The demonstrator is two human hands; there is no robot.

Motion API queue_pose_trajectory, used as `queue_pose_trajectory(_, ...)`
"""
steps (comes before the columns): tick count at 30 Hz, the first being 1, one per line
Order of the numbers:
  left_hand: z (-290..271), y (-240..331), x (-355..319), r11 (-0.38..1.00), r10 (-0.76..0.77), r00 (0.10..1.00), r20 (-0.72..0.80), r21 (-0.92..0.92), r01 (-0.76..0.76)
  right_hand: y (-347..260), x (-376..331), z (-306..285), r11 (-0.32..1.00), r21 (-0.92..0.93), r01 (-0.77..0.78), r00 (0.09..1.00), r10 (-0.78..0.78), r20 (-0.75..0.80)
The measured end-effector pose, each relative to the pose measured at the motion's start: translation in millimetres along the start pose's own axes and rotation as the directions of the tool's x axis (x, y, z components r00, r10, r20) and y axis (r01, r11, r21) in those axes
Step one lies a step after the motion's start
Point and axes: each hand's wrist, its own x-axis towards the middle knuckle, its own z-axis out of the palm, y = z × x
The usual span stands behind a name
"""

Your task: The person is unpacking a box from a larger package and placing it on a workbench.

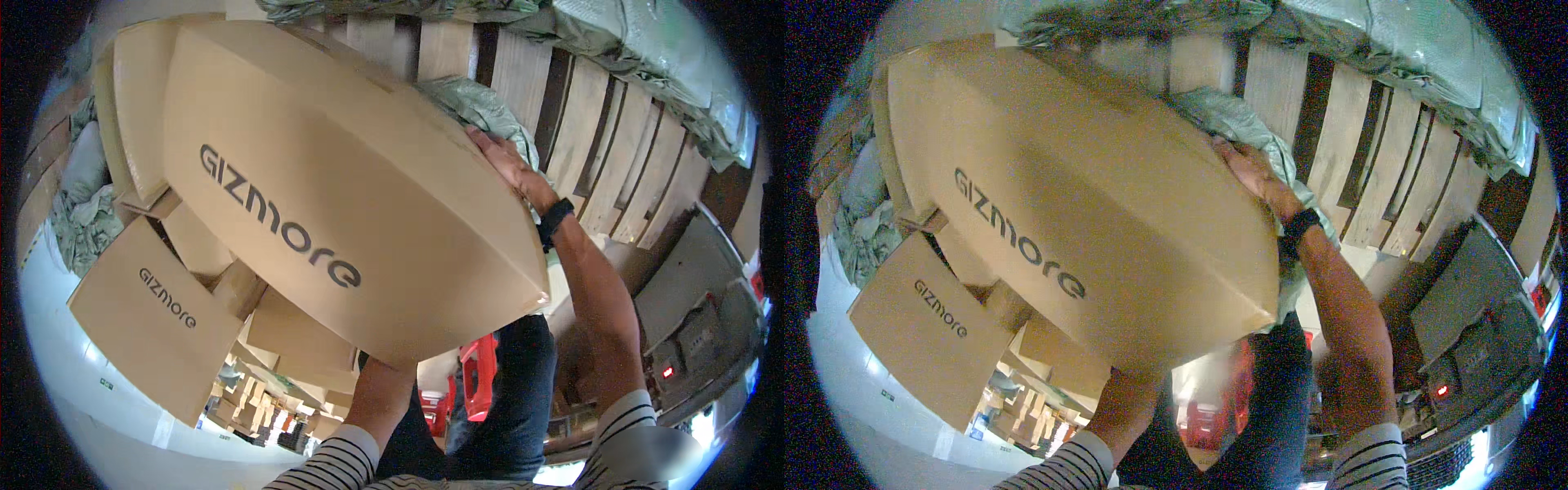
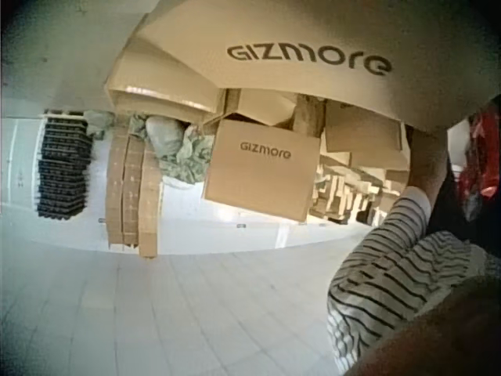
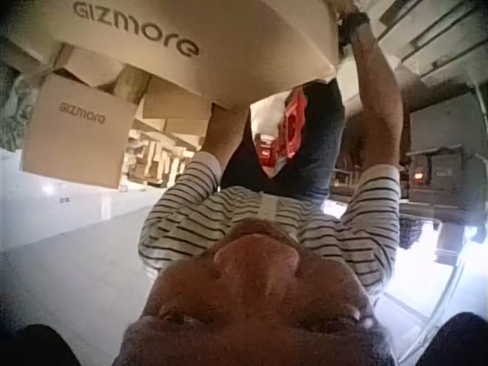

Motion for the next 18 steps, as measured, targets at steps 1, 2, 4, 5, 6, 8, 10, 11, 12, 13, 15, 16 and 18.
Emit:
queue_pose_trajectory(1,22,-5,-13,1.000,-0.006,0.999,0.037,-0.012,0.006,26,-1,-8,0.986,-0.126,0.106,0.988,-0.119,-0.100)
queue_pose_trajectory(2,32,-10,-29,1.000,-0.013,0.998,0.054,-0.021,0.014,37,-5,-15,0.946,-0.252,0.202,0.953,-0.250,-0.173)
queue_pose_trajectory(4,2,-3,-72,1.000,-0.004,1.000,0.006,0.001,0.004,13,-47,24,0.996,-0.083,-0.011,0.989,-0.002,-0.149)
queue_pose_trajectory(5,25,-9,-88,1.000,-0.004,0.998,0.055,-0.016,0.005,33,-59,14,0.989,-0.147,-0.023,0.979,-0.008,-0.203)
queue_pose_trajectory(6,39,-10,-99,1.000,-0.002,0.997,0.079,-0.031,0.005,52,-67,8,0.980,-0.197,-0.035,0.970,-0.014,-0.243)
queue_pose_trajectory(8,37,-10,-129,0.999,0.005,0.997,0.076,-0.037,-0.002,50,-96,13,0.988,-0.146,-0.050,0.981,0.021,-0.195)
queue_pose_trajectory(10,37,-6,-153,0.999,0.018,0.996,0.083,-0.048,-0.014,52,-130,22,0.991,-0.104,-0.085,0.986,0.068,-0.155)
queue_pose_trajectory(11,40,-4,-165,0.999,0.020,0.995,0.102,-0.048,-0.015,56,-146,27,0.990,-0.124,-0.063,0.974,0.034,-0.224)
queue_pose_trajectory(12,33,0,-176,0.999,0.026,0.994,0.103,-0.041,-0.022,57,-166,41,0.989,-0.141,-0.038,0.963,-0.002,-0.271)
queue_pose_trajectory(13,16,1,-188,0.999,0.028,0.995,0.094,-0.027,-0.026,44,-186,57,0.981,-0.179,-0.068,0.977,0.029,-0.211)
queue_pose_trajectory(15,56,-3,-191,0.999,0.027,0.974,0.223,-0.039,-0.019,107,-194,28,0.913,-0.343,-0.219,0.935,0.096,-0.341)
queue_pose_trajectory(16,41,-5,-198,1.000,0.023,0.974,0.227,-0.012,-0.021,105,-196,35,0.915,-0.344,-0.213,0.939,0.095,-0.331)
queue_pose_trajectory(18,11,3,-212,0.998,0.022,0.971,0.238,0.054,-0.036,86,-217,54,0.869,-0.454,-0.194,0.979,0.142,-0.147)
